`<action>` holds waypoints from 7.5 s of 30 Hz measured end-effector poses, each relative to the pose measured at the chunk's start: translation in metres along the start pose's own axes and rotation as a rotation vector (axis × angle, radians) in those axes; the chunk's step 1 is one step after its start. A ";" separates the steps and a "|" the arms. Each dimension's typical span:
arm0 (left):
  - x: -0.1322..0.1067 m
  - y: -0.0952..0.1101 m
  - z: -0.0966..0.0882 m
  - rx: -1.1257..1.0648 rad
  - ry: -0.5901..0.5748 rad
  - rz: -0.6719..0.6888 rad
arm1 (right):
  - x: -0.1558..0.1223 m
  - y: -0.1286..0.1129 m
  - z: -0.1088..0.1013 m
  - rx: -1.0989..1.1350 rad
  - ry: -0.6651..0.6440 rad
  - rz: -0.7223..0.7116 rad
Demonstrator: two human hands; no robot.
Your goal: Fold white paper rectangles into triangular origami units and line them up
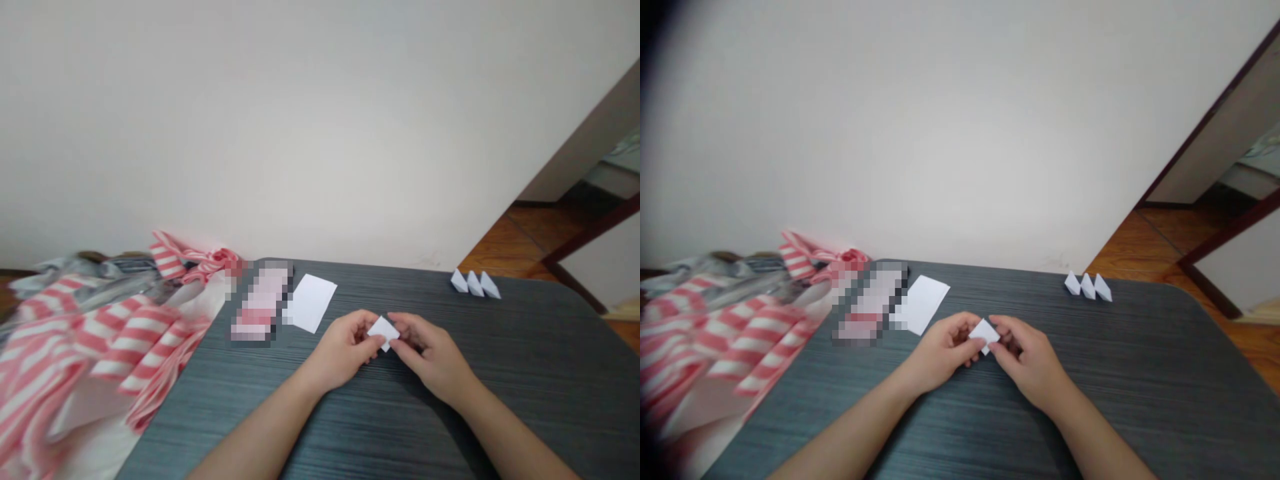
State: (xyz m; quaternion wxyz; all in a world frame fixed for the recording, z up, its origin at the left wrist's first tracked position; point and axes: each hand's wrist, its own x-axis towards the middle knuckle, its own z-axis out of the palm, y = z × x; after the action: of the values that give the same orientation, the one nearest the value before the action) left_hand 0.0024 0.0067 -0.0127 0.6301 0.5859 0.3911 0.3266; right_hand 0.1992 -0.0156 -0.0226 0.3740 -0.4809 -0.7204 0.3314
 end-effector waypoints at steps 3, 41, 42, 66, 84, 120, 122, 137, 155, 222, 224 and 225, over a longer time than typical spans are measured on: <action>-0.001 0.001 0.000 0.049 -0.013 0.028 | 0.000 -0.003 -0.001 0.023 -0.029 0.057; -0.019 0.013 -0.014 0.484 -0.028 0.161 | 0.006 -0.029 0.006 -0.034 -0.113 0.046; -0.022 0.013 -0.016 0.489 -0.018 0.161 | 0.005 -0.028 0.008 -0.046 -0.140 0.055; -0.067 0.027 -0.071 1.338 0.816 -0.112 | -0.003 -0.020 0.030 -0.177 -0.137 0.135; -0.070 0.042 -0.045 1.137 0.395 0.270 | -0.004 -0.012 0.029 -0.153 -0.170 0.164; -0.036 0.015 -0.027 0.842 -0.041 0.296 | 0.000 -0.017 0.019 -0.159 -0.072 0.012; -0.035 0.014 -0.027 0.846 -0.048 0.293 | 0.000 -0.018 0.019 -0.160 -0.091 0.014; -0.038 0.020 -0.025 0.581 0.025 0.148 | 0.003 -0.026 0.019 -0.182 -0.211 0.048; -0.012 0.016 -0.005 0.467 0.045 0.100 | 0.009 -0.014 -0.001 -0.189 -0.090 0.023; -0.008 0.010 -0.001 0.322 0.122 0.056 | 0.008 -0.015 -0.008 -0.025 -0.073 0.079; -0.008 0.010 -0.001 0.312 0.124 0.059 | 0.008 -0.015 -0.008 -0.029 -0.091 0.078; -0.008 0.010 -0.001 0.305 0.122 0.062 | 0.007 -0.015 -0.008 -0.032 -0.095 0.079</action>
State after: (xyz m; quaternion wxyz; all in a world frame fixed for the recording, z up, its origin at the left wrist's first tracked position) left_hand -0.0020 0.0009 -0.0016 0.4988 0.6655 0.4554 0.3177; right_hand 0.1970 -0.0125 -0.0043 0.3183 -0.4985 -0.7230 0.3570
